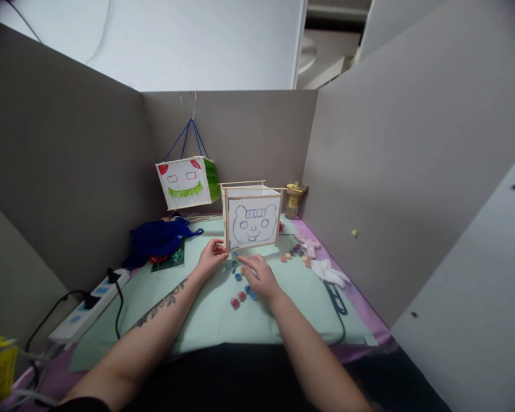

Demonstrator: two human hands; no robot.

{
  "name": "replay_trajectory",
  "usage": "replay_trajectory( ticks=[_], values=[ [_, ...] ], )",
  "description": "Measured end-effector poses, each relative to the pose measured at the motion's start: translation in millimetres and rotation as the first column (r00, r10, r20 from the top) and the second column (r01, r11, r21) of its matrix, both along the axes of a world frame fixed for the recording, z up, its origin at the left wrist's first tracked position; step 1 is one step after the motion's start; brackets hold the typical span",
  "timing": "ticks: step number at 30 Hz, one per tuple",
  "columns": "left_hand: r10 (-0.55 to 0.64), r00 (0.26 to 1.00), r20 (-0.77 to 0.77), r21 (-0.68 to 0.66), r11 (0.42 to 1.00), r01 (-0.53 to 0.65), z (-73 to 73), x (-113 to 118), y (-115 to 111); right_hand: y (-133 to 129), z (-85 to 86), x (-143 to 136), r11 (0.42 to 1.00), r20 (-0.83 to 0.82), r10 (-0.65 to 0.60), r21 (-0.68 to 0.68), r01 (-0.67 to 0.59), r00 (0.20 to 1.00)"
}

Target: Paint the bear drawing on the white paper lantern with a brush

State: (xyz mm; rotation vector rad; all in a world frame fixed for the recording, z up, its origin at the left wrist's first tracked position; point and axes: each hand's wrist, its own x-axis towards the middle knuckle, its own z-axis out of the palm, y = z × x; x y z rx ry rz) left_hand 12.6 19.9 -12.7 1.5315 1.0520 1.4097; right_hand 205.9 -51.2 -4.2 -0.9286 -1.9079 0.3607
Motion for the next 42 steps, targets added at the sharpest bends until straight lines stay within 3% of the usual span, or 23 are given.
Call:
replay_trajectory(
  ticks=[16, 20, 25, 31, 36, 42],
  values=[
    [0.005, 1.0, -0.006, 0.005, 1.0, -0.005, -0.4, -0.4, 0.2, 0.2, 1.8, -1.9, 1.0, 0.019, -0.004, 0.001, 0.004, 1.0],
    [0.024, 1.0, 0.003, 0.01, 1.0, -0.024, -4.8, -3.4, 5.1, -1.5, 5.1, 1.0, 0.996, -0.154, -0.083, 0.031, 0.089, 0.985],
    [0.056, 0.998, 0.011, -0.017, 0.998, -0.056, -8.0, -8.0, 10.5, -8.9, 1.5, 12.1, 0.971, -0.368, -0.216, 0.015, 0.239, 0.904],
    [0.053, 0.999, -0.006, -0.013, 0.999, -0.053, -8.2, -8.1, 10.4, -19.2, 4.4, 15.3, 0.959, -0.182, -0.181, 0.187, 0.214, 0.967],
    [0.056, 0.998, -0.021, -0.008, 0.998, -0.056, -5.7, -7.6, 7.8, -19.7, 11.5, 10.5, 0.971, -0.064, -0.086, 0.217, 0.098, 0.994],
    [0.046, 0.999, -0.019, -0.005, 0.999, -0.047, -8.5, -8.4, 9.7, -16.5, 7.6, 9.7, 0.974, 0.011, -0.03, 0.223, 0.026, 1.0]
  ],
)
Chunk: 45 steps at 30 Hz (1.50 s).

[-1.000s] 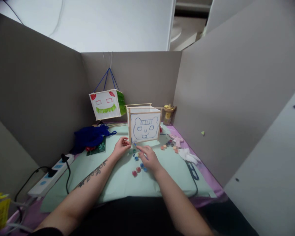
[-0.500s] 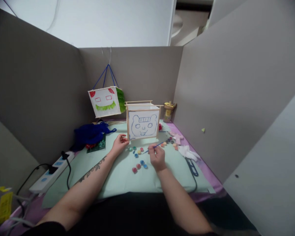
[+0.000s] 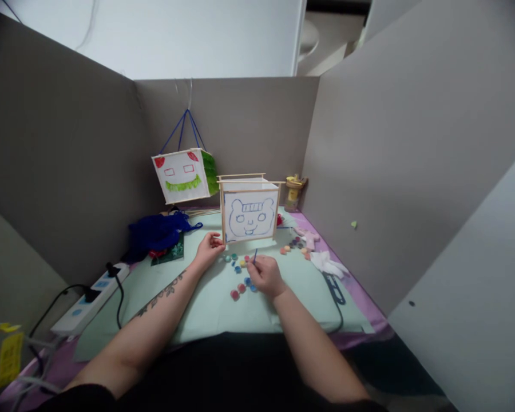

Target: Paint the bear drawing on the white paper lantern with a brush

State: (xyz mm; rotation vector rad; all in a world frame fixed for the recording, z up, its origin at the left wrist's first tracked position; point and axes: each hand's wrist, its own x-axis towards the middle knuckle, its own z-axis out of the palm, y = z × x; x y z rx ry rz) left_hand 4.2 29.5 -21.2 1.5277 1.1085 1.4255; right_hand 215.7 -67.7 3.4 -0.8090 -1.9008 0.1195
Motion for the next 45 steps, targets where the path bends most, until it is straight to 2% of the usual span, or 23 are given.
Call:
replay_trajectory(
  ticks=[8, 15, 22, 28, 34, 36, 38, 40, 42, 43, 45],
  values=[
    [0.005, 1.0, 0.008, 0.006, 1.0, -0.005, 0.4, 0.7, -0.1, 1.7, -0.2, -3.2, 0.996, 0.103, 0.011, -0.087, -0.002, 0.995],
    [0.014, 1.0, 0.017, -0.012, 1.0, -0.013, 1.9, 1.2, -1.3, 1.3, 0.3, -0.8, 0.998, -0.003, 0.014, -0.062, -0.014, 1.0],
    [0.008, 1.0, 0.017, -0.001, 1.0, -0.008, 2.2, 0.9, -0.9, 1.6, 1.1, -3.1, 0.991, 0.065, 0.033, -0.133, -0.024, 0.997],
    [0.015, 1.0, 0.012, -0.012, 1.0, -0.015, 1.1, 0.8, 0.1, 1.9, 0.8, -0.9, 0.996, -0.003, 0.01, -0.094, -0.01, 1.0],
    [0.0, 1.0, 0.008, 0.013, 1.0, 0.0, 0.7, 0.3, 0.1, 1.5, 3.3, -3.6, 0.99, 0.049, 0.042, -0.135, -0.035, 0.998],
    [0.002, 1.0, 0.003, 0.012, 1.0, -0.002, 1.0, 0.4, -0.1, 0.1, 2.1, -1.4, 0.991, -0.032, 0.034, -0.129, -0.038, 0.999],
    [0.005, 1.0, -0.003, 0.01, 1.0, -0.005, 1.2, 0.1, 0.1, -0.9, -0.4, 4.6, 0.99, -0.212, -0.032, -0.139, 0.002, 0.977],
    [0.017, 1.0, -0.001, 0.016, 1.0, -0.017, 0.8, -1.0, 0.8, 0.1, -1.7, 14.4, 0.984, -0.449, -0.141, -0.159, 0.077, 0.882],
    [0.047, 0.999, 0.012, 0.027, 0.999, -0.047, 0.2, -3.2, 2.0, 4.4, 1.8, 26.7, 0.972, -0.63, -0.234, -0.17, 0.163, 0.741],
    [0.065, 0.998, 0.022, 0.031, 0.997, -0.066, 0.0, -4.6, 2.8, 8.0, 5.8, 33.3, 0.964, -0.676, -0.263, -0.169, 0.203, 0.688],
    [0.104, 0.993, 0.048, 0.035, 0.994, -0.105, -0.1, -7.5, 4.3, 17.4, 17.0, 45.5, 0.951, -0.68, -0.301, -0.164, 0.262, 0.669]
  ],
)
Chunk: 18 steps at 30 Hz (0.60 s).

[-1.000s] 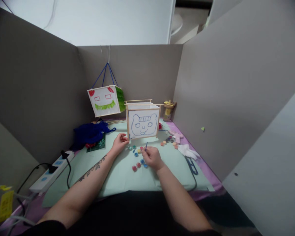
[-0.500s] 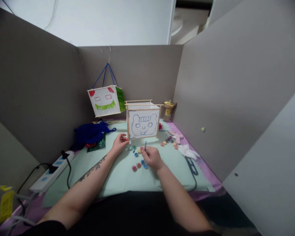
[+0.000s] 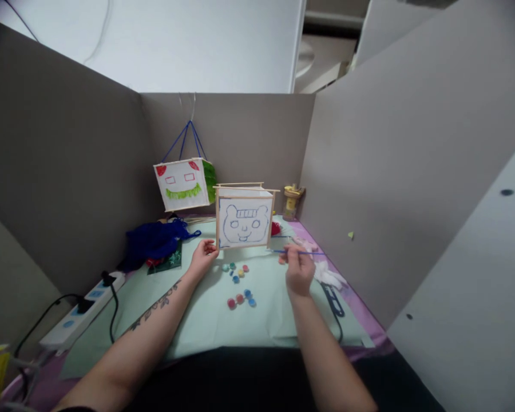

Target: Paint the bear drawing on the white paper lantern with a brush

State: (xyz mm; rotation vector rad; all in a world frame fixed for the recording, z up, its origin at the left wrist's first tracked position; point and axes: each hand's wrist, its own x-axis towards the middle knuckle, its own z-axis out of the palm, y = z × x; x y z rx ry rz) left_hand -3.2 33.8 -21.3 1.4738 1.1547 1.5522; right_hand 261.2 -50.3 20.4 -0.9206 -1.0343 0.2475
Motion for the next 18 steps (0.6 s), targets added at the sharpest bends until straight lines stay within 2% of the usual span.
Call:
replay_trajectory(
  ticks=[3, 5, 7, 10, 13, 18],
  values=[
    [0.038, 0.999, 0.037, 0.005, 0.999, -0.038, 1.6, -3.1, 1.6, 16.1, 15.0, 12.4, 0.998, 0.215, -0.054, 0.03, 0.048, 0.975],
    [0.043, 0.998, 0.056, 0.014, 0.999, -0.043, 3.3, -3.9, 1.7, 25.1, 16.3, 15.5, 0.99, 0.417, -0.118, 0.117, 0.075, 0.901],
    [0.041, 0.996, 0.081, 0.024, 0.999, -0.043, 4.6, -4.2, 1.4, 31.3, 9.7, 15.9, 0.975, 0.553, -0.188, 0.206, 0.085, 0.812],
    [0.041, 0.991, 0.13, 0.023, 0.999, -0.045, 4.5, -4.3, 1.6, 36.4, -6.7, 15.7, 0.966, 0.611, -0.238, 0.231, 0.118, 0.755],
    [0.049, 0.986, 0.162, 0.017, 0.999, -0.052, 2.8, -4.6, 3.7, 40.0, -19.1, 17.2, 0.974, 0.656, -0.213, 0.201, 0.104, 0.724],
    [0.063, 0.981, 0.185, 0.012, 0.998, -0.067, 1.4, -4.8, 6.6, 47.4, -26.0, 20.4, 0.979, 0.675, -0.198, 0.17, 0.112, 0.711]
  ],
)
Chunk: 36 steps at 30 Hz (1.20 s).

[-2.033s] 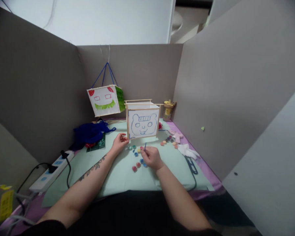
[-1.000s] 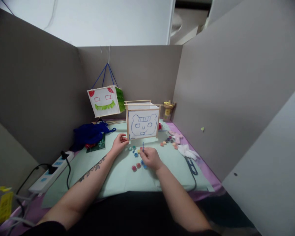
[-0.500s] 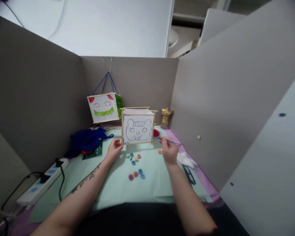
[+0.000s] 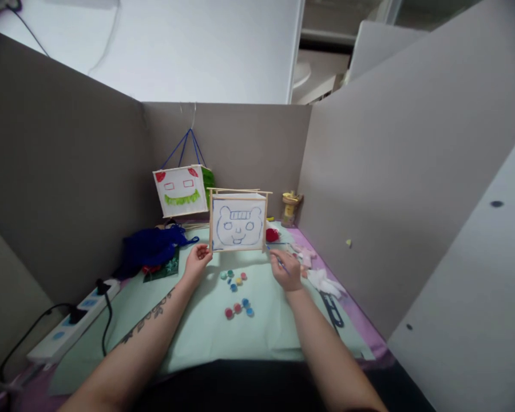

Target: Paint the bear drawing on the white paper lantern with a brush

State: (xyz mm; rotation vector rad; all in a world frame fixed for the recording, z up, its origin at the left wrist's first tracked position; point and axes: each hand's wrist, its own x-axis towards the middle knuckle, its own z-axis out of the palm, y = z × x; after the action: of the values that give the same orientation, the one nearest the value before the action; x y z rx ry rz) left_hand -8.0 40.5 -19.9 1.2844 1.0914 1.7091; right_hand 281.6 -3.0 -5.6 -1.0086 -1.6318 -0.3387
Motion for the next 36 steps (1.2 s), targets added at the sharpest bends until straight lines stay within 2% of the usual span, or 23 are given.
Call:
replay_trajectory(
  ticks=[13, 26, 32, 36],
  values=[
    [-0.016, 0.998, -0.056, 0.009, 1.0, 0.016, 0.6, 0.7, 0.8, 7.3, -1.5, -0.6, 0.999, 0.015, -0.012, -0.05, 0.013, 1.0],
    [-0.019, 0.999, -0.036, -0.006, 1.0, 0.019, 3.2, 2.1, -0.8, 9.2, -4.5, -1.2, 0.998, 0.016, -0.02, -0.061, 0.021, 1.0],
    [-0.026, 0.999, -0.042, 0.002, 1.0, 0.026, 0.9, 1.1, 0.4, 9.6, -4.7, -2.7, 0.992, 0.015, -0.017, -0.121, 0.018, 1.0],
    [-0.025, 0.999, -0.048, 0.004, 1.0, 0.025, 0.9, 0.6, 0.4, 8.4, -3.9, -3.4, 0.995, 0.021, -0.015, -0.099, 0.017, 1.0]
  ],
)
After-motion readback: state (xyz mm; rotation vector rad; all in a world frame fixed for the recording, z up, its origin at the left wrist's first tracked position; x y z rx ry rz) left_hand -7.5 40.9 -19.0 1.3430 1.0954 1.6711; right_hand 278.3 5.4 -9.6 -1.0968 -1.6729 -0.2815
